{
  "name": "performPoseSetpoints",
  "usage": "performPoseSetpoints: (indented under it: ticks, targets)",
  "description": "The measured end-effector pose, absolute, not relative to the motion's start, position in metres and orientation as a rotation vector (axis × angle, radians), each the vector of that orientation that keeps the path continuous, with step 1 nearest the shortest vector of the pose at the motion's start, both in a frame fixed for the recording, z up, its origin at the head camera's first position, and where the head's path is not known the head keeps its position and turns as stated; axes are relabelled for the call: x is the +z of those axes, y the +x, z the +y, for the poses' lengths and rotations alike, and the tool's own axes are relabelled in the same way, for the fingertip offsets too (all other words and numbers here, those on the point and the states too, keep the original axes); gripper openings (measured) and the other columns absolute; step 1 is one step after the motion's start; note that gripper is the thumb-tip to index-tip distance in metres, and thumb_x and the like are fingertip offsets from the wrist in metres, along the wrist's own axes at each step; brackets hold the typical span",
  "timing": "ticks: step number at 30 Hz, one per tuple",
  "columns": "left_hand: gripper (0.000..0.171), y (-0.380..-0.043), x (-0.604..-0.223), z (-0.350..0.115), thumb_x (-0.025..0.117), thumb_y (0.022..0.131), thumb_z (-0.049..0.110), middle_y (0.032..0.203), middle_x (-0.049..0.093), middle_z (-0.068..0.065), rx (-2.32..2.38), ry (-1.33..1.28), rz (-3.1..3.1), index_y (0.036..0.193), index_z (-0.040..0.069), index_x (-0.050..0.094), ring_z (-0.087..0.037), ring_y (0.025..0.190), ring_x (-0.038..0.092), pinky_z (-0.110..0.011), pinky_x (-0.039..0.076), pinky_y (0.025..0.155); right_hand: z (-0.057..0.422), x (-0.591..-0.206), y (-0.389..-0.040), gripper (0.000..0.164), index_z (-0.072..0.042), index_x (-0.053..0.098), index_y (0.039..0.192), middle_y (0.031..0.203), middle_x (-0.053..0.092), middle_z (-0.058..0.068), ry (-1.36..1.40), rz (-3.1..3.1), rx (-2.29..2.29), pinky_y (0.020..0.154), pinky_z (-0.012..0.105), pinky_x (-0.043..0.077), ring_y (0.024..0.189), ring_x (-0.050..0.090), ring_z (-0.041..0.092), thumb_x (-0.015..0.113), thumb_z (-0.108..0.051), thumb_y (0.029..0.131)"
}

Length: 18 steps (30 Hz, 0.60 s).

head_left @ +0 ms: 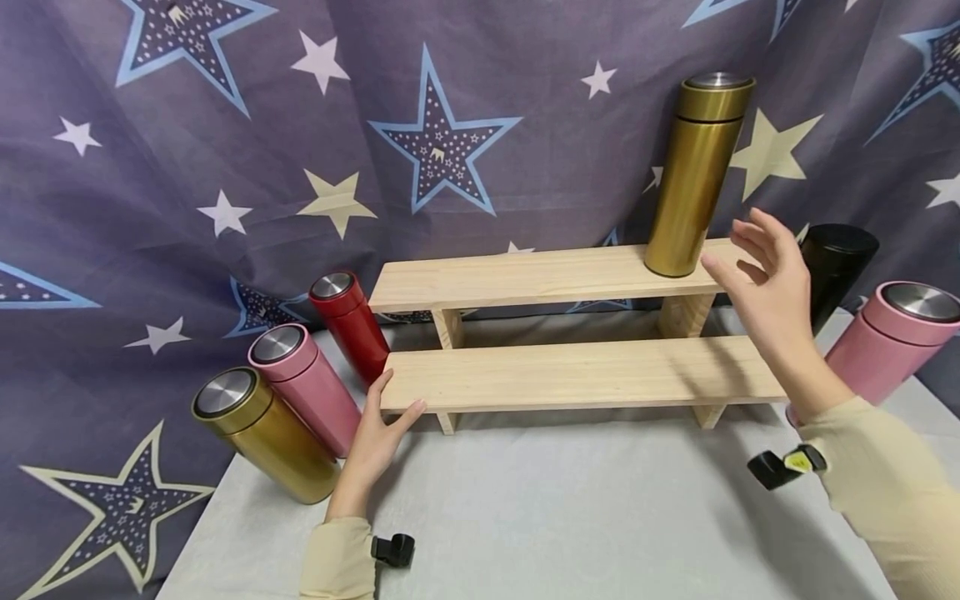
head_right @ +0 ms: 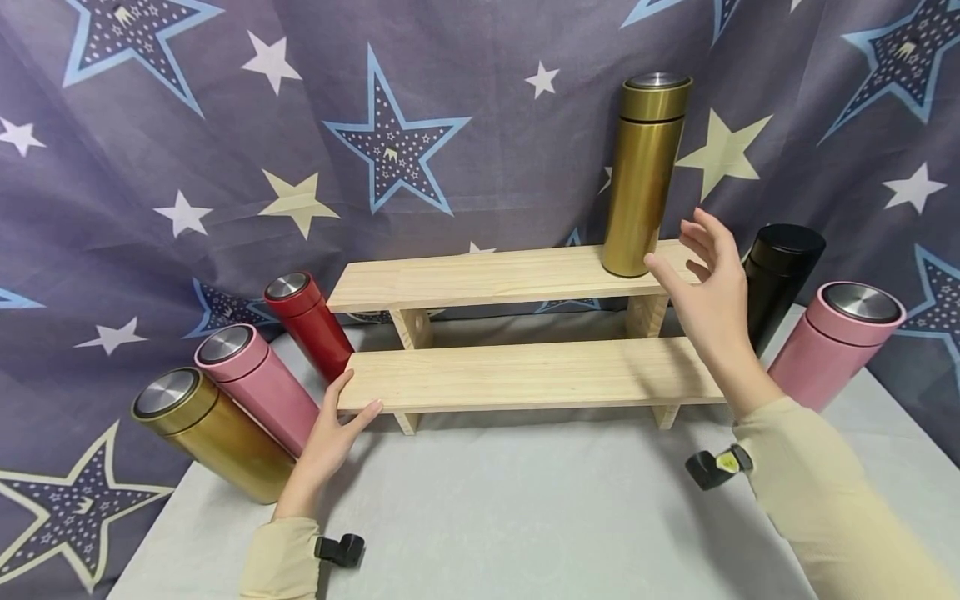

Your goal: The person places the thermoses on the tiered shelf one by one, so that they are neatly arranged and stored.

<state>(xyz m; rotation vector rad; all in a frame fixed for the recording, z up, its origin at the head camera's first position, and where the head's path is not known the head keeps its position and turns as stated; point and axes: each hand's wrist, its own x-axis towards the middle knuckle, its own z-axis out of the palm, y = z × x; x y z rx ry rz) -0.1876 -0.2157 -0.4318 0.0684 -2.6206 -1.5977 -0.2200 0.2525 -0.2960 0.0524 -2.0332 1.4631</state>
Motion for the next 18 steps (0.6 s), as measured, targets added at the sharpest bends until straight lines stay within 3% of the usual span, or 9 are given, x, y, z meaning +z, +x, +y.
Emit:
performPoseSetpoints:
  ticks: [5, 18]
  targets:
    - [0.085, -0.188, -0.431, -0.216, 0.071, 0.092, 0.041, 0.161, 0.021, -0.014, -1.596, 0.077, -2.629, 0.157, 0.018, 0.021, -0.031, 0.147, 0.018, -0.055, 0.017, 0.116, 0.252, -0.301, -0.2, 0.066, -0.017, 0.046, 0.146, 0.133, 0.058, -0.005, 0.081, -1.977, 1.484, 0.095, 0.015, 0.042, 0.123, 0.053, 0.009, 0.073, -0.002, 0.088]
    - [0.086, -0.188, -0.43, -0.216, 0.07, 0.091, 0.044, 0.161, 0.02, -0.014, -1.605, 0.09, -2.638, 0.157, 0.019, 0.021, -0.031, 0.147, 0.018, -0.056, 0.017, 0.116, 0.249, -0.319, -0.156, 0.067, -0.007, 0.053, 0.14, 0.132, 0.06, 0.006, 0.217, -1.825, 1.613, 0.098, 0.017, 0.042, 0.121, 0.056, 0.014, 0.065, 0.022, 0.081]
